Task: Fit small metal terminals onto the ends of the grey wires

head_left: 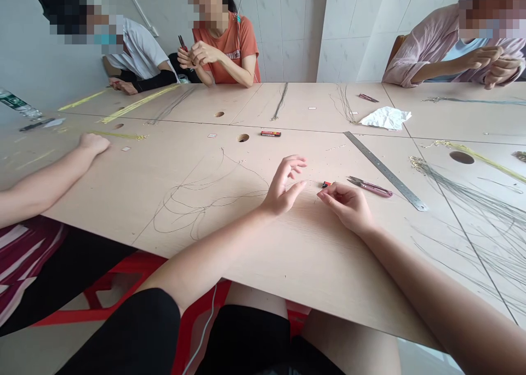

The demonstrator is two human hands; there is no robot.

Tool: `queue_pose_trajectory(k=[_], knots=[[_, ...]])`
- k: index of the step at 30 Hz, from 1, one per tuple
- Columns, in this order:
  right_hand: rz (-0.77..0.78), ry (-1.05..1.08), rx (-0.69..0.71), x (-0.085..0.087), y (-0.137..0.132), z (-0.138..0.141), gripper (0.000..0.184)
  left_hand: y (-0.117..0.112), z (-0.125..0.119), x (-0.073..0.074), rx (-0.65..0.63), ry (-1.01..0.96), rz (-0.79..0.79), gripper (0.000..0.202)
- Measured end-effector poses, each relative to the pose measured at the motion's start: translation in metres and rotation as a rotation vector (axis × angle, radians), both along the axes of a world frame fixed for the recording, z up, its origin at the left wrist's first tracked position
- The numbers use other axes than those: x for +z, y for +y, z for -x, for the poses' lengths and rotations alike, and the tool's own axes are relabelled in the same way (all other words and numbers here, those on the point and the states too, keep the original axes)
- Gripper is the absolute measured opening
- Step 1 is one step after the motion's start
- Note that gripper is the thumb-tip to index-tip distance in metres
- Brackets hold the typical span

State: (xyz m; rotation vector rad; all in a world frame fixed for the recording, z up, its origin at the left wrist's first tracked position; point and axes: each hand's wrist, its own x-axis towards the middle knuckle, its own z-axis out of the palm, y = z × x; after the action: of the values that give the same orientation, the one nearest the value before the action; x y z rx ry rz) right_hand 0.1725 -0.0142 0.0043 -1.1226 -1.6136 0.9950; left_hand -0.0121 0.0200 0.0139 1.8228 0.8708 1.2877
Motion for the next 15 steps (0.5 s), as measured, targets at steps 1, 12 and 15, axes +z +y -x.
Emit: queue_pose_trajectory(k=[1,12,15], knots=[[0.004,-0.010,0.007,0.0006,-0.0004,0.0003,0.033,0.0003,0.0031,0.0017,-0.120,0.038,-0.077,0.038],[-0.041,-0.060,0.095,0.0034,-0.0054,0.0020,0.028,0.0029,0.0101,0.0081,-0.512,0.283,0.139,0.056],[-0.034,-0.031,0.058,0.0025,-0.0043,0.0007,0.029,0.0054,0.0116,0.0046,-0.468,0.248,0.129,0.045]])
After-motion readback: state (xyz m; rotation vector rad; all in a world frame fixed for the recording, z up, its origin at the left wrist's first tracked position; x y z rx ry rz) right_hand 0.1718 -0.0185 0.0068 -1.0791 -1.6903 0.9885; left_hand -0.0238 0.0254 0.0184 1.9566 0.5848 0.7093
